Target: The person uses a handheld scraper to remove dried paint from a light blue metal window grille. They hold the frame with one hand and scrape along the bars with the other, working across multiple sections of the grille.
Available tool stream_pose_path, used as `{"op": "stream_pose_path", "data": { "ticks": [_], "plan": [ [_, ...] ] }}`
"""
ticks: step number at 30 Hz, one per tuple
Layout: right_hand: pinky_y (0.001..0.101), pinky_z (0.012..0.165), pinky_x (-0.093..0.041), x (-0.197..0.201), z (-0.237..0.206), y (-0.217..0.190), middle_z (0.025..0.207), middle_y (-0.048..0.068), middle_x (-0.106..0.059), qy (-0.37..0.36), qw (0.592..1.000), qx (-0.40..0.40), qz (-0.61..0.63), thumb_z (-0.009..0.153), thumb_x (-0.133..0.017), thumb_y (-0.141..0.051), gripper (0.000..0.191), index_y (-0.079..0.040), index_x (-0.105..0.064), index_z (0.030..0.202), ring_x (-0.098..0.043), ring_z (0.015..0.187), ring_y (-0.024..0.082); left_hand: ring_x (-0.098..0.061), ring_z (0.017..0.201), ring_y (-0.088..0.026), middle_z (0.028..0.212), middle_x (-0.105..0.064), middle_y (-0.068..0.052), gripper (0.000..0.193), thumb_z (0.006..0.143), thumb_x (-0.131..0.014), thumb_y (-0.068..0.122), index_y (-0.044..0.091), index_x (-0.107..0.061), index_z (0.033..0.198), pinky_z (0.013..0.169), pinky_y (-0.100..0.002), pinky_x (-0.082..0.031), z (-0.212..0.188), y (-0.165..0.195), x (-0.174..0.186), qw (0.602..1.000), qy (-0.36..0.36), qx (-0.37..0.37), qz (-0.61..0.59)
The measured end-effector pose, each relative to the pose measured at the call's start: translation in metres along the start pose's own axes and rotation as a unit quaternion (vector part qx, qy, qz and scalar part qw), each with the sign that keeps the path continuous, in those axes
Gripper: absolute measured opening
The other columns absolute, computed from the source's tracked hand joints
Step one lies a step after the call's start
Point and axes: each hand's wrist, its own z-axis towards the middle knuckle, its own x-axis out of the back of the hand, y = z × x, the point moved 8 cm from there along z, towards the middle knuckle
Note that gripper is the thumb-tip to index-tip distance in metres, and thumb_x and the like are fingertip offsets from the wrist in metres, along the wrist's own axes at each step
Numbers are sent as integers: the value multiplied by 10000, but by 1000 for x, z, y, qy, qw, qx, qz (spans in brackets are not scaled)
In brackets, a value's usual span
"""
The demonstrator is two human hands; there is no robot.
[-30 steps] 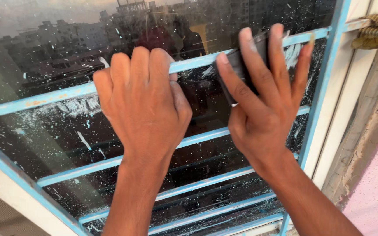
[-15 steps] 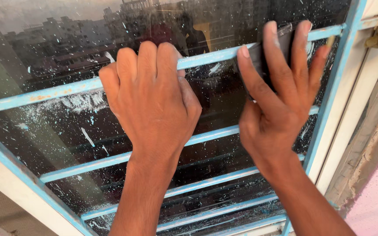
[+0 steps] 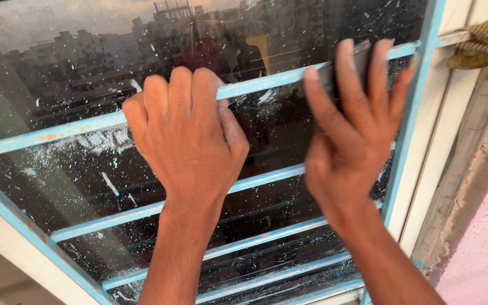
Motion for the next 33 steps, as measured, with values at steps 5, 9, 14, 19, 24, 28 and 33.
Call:
{"op": "stream_pose_path", "data": {
  "ticks": [5, 9, 14, 19, 24, 28, 33],
  "plan": [
    [571, 1347, -89, -9, 2, -13, 1583, 108, -546, -10, 999, 26, -16, 976, -590, 95, 556, -230, -711, 1411, -351, 1570, 387, -453, 900, -278, 924, -498, -83, 162, 866, -681, 91, 93, -563, 976, 863, -418, -313, 1, 1, 2, 1000, -9, 4, -2],
    [592, 1290, -88, 2, 3, -2, 1544, 122, -570, -3, 1000, 10, -25, 916, -572, 93, 566, -209, -725, 1370, -373, 1538, 388, -447, 902, -281, 932, -502, -76, 141, 870, -685, 97, 91, -579, 964, 877, -433, -311, 3, 1, 4, 1000, -4, 4, -14],
    [580, 1327, -86, 2, 0, 0, 1578, 130, -544, 16, 1000, -10, -1, 984, -557, 75, 516, -207, -718, 1385, -337, 1573, 394, -445, 889, -284, 910, -499, -80, 145, 866, -679, 100, 92, -578, 970, 869, -429, -312, 2, 1, 3, 1000, 1, 11, -10],
    [567, 1326, -83, -6, -3, -6, 1565, 138, -550, 2, 1000, 10, 6, 975, -555, 79, 528, -210, -718, 1385, -338, 1555, 407, -439, 873, -276, 884, -492, -80, 135, 863, -678, 98, 87, -581, 957, 910, -444, -316, 2, 1, 1, 1000, -5, 17, -2],
    [552, 1309, -77, 3, -1, 10, 1555, 104, -574, 0, 1000, 2, -16, 986, -574, 75, 514, -232, -735, 1365, -371, 1555, 370, -439, 898, -268, 903, -498, -73, 138, 863, -665, 87, 89, -594, 981, 915, -429, -309, 1, 2, 2, 1000, -11, 12, 2],
    [508, 1314, -82, 3, -3, 10, 1604, 73, -534, 19, 1000, -19, 14, 1037, -571, 52, 497, -254, -704, 1405, -341, 1599, 363, -437, 941, -286, 891, -496, -75, 147, 850, -679, 101, 89, -601, 974, 922, -442, -308, 1, 2, 0, 1000, -7, 15, 11],
    [545, 1342, -101, -10, 2, -11, 1564, 55, -548, -10, 999, 25, 19, 1017, -598, 24, 477, -286, -716, 1361, -349, 1556, 358, -437, 928, -268, 912, -496, -67, 143, 863, -666, 84, 97, -589, 984, 912, -418, -306, 0, 1, 0, 1000, -10, 15, 11]
  ]
}}
